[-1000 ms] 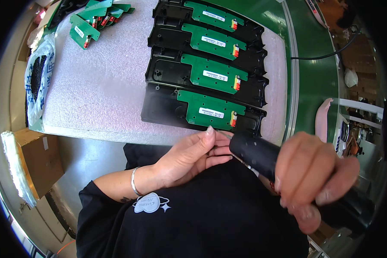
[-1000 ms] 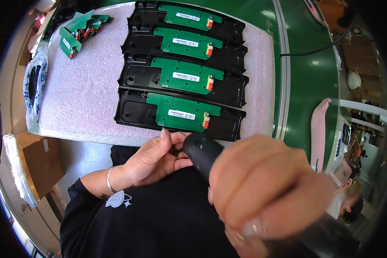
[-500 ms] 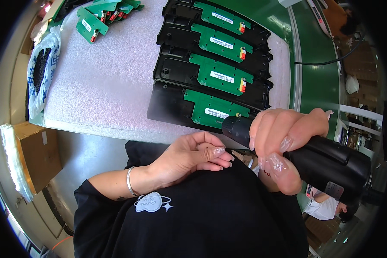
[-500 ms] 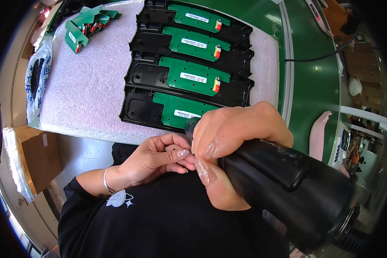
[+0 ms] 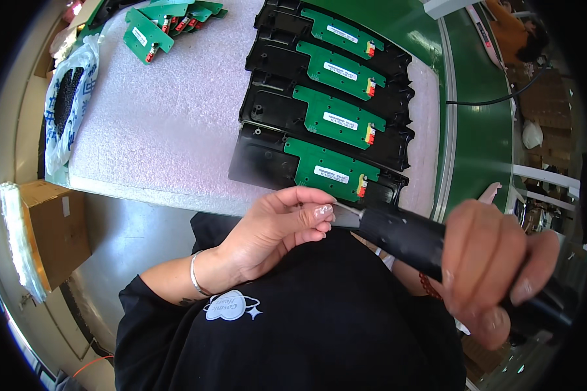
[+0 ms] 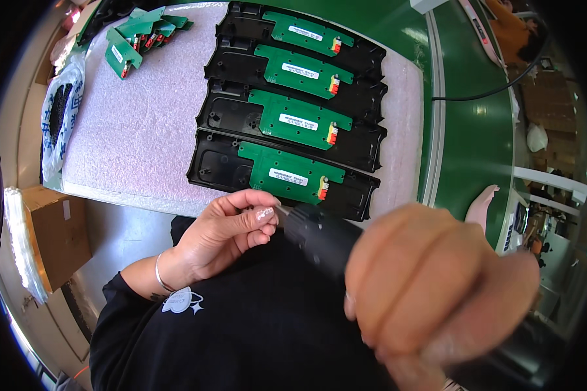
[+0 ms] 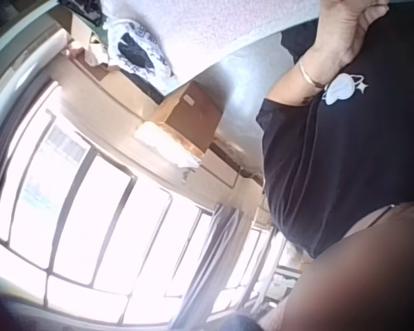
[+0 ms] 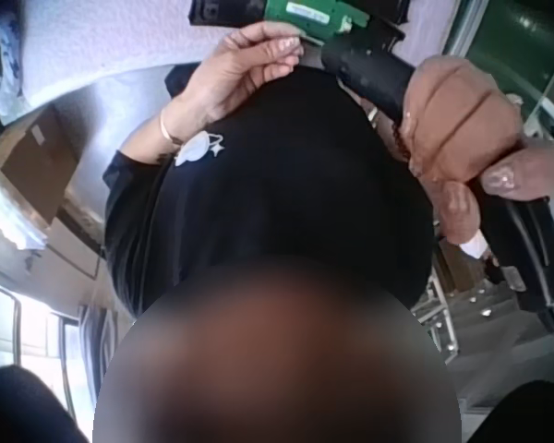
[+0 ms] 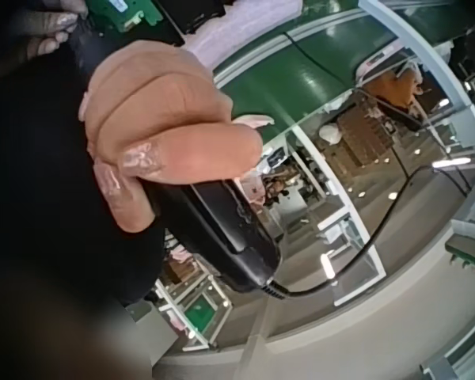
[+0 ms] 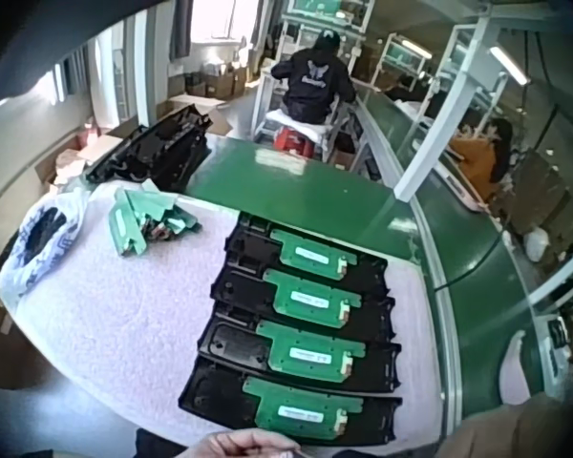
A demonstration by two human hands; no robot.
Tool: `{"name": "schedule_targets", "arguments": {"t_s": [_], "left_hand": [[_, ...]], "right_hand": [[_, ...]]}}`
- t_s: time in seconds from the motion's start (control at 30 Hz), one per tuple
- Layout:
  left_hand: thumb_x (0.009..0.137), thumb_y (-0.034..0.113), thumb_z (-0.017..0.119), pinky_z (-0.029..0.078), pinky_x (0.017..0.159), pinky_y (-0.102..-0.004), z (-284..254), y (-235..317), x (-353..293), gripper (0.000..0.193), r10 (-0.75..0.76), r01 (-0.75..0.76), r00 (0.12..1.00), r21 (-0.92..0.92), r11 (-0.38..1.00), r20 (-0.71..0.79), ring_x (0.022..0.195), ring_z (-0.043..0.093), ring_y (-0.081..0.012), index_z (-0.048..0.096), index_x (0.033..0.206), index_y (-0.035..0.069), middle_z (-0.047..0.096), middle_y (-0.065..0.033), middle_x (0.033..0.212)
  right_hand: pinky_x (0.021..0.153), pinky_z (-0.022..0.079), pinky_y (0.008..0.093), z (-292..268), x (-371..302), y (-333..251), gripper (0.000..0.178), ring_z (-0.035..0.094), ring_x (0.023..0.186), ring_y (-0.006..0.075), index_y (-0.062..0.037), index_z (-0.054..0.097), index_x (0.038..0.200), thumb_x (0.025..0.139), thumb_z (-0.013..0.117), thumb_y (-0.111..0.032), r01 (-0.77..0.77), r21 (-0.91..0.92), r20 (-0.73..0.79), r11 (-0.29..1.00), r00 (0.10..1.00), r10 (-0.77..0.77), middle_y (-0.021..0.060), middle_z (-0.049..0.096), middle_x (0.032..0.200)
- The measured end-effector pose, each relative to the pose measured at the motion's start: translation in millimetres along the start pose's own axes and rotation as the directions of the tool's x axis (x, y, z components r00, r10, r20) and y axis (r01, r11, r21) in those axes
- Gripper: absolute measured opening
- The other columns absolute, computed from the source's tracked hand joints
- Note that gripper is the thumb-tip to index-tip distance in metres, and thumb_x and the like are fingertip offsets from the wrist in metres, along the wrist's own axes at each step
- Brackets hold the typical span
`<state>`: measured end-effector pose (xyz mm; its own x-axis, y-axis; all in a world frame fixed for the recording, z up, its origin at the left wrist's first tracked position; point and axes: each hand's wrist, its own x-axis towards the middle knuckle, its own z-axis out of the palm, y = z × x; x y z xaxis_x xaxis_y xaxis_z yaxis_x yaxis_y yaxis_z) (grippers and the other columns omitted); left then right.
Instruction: Assembling electronic components by screwing parts onto a module using an electric screwdriver.
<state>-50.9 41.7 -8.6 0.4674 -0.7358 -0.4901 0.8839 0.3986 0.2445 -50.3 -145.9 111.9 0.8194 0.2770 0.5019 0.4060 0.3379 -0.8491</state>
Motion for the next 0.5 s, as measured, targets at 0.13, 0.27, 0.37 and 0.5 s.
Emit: {"name": "schedule_targets", "arguments": {"t_s": [0.13,0.27,0.37,0.5], "left_hand": [[0.086,0.008,0.053,0.051,0.07,-0.0219,-2.4,3.9,-0.3,0.014,0.02,-0.018,0.999,-0.045,0.999,0.043,0.077,0.06,-0.0109,0.058,0.098,0.002,0.06,-0.0056,0.086],[0.086,0.008,0.053,0.051,0.07,-0.0215,-5.1,1.5,1.3,0.013,0.039,-0.032,0.995,-0.07,0.997,0.089,0.077,0.06,-0.0111,0.058,0.097,0.002,0.06,-0.0058,0.085],[0.086,0.008,0.052,0.052,0.07,-0.0213,0.7,3.9,1.9,0.013,0.059,-0.055,0.996,-0.06,0.997,0.072,0.076,0.06,-0.0117,0.057,0.097,0.002,0.061,-0.0062,0.085],[0.087,0.008,0.052,0.053,0.07,-0.0214,3.0,7.8,0.5,0.013,0.07,-0.069,0.997,-0.041,0.997,0.016,0.076,0.062,-0.013,0.057,0.095,0.001,0.062,-0.0074,0.085]], "right_hand": [[0.053,0.047,0.0169,13.7,-2.2,0.3,0.033,0.054,0.047,0.0072,-0.0106,0.043,0.083,0.062,0.066,0.0,0.117,0.063,-0.023,0.991,0.993,-0.116,-0.0014,0.055,0.054],[0.051,0.047,0.0164,14.8,-1.5,0.4,0.033,0.054,0.046,0.0073,-0.011,0.044,0.081,0.061,0.067,-0.001,0.113,0.041,-0.086,0.993,0.99,-0.109,-0.0012,0.056,0.054],[0.051,0.047,0.0164,16.8,-1.2,4.0,0.033,0.054,0.046,0.0074,-0.0111,0.044,0.081,0.061,0.068,-0.001,0.126,0.027,-0.122,0.992,0.985,-0.121,-0.0011,0.055,0.054],[0.052,0.047,0.0162,21.2,-1.4,9.0,0.033,0.055,0.047,0.0075,-0.0112,0.044,0.081,0.061,0.068,0.0,0.196,0.032,-0.193,0.98,0.963,-0.186,-0.0011,0.056,0.054]]}}
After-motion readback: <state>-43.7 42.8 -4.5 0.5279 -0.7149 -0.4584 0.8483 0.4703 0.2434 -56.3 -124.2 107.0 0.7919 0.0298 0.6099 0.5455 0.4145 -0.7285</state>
